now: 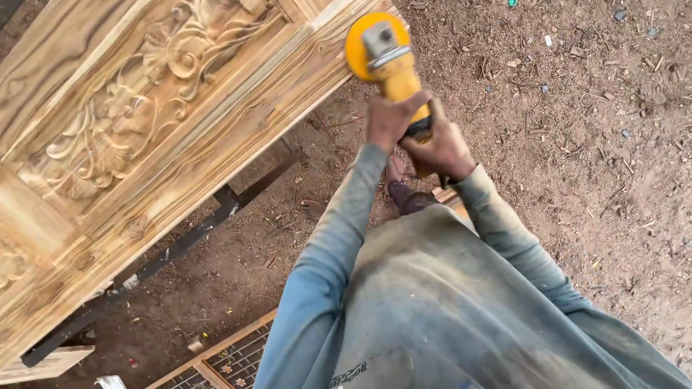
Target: Sanding and polishing a decorative carved wooden door with an angle grinder.
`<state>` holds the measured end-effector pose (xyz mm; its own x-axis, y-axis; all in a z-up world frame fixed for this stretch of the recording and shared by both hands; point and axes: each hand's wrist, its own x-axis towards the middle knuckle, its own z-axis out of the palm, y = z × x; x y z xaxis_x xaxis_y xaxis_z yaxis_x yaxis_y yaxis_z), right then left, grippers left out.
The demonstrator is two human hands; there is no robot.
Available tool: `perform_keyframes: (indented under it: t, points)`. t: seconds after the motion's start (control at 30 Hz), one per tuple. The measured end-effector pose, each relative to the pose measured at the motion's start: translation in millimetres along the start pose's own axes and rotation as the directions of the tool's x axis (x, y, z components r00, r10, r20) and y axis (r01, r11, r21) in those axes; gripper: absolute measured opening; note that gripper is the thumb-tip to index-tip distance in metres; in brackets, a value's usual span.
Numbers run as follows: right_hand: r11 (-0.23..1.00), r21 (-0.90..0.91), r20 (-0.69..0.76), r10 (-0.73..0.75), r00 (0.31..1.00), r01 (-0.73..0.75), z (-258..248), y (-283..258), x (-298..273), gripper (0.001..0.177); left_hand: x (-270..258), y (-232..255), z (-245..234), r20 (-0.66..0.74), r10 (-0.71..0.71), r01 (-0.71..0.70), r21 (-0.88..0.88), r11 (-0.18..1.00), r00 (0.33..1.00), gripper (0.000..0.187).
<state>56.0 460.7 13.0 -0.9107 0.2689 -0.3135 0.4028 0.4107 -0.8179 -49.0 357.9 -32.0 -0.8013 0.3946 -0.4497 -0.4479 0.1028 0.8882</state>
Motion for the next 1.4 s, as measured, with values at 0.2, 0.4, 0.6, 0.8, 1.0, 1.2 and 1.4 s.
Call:
perform_keyframes:
  t: [0.2, 0.4, 0.6, 0.8, 1.0, 1.2, 1.4]
  points:
    - [0.990, 0.134, 0.033, 0.028, 0.999, -0.033, 2, -2, -13, 0.076, -14, 22, 4, -0.102, -0.081, 0.103, 0.237, 0.966, 0.991, 0.045]
    - [0.996, 0.053, 0.139, 0.068, 0.988, -0.076, 75, -44, -51, 0.083, -84, 9, -77, -0.144, -0.107, 0.141, 0.256, 0.956, 0.984, 0.044]
    - [0.997, 0.078, 0.265, -0.047, 0.963, 0.027, 192, -93, -89, 0.081, -160, -17, -207, -0.245, -0.090, 0.086, -0.029, 0.996, 0.965, 0.031]
    - [0.990, 0.027, 0.414, -0.137, 0.900, 0.138, 312, -174, -124, 0.089, -241, -44, -350, -0.448, -0.064, 0.038, -0.067, 0.997, 0.892, 0.026]
    - [0.967, 0.055, 0.519, -0.240, 0.820, 0.248, 411, -213, -155, 0.094, -305, -70, -451, -0.560, -0.012, -0.112, -0.186, 0.976, 0.828, 0.024]
    - [0.952, -0.082, 0.451, -0.229, 0.863, 0.296, 382, -201, -139, 0.094, -270, -79, -418, -0.517, -0.029, -0.098, -0.217, 0.971, 0.856, 0.027]
    - [0.968, -0.238, 0.248, -0.014, 0.969, 0.075, 281, -140, -107, 0.088, -192, -56, -296, -0.288, 0.106, -0.157, -0.161, 0.974, 0.952, 0.036]
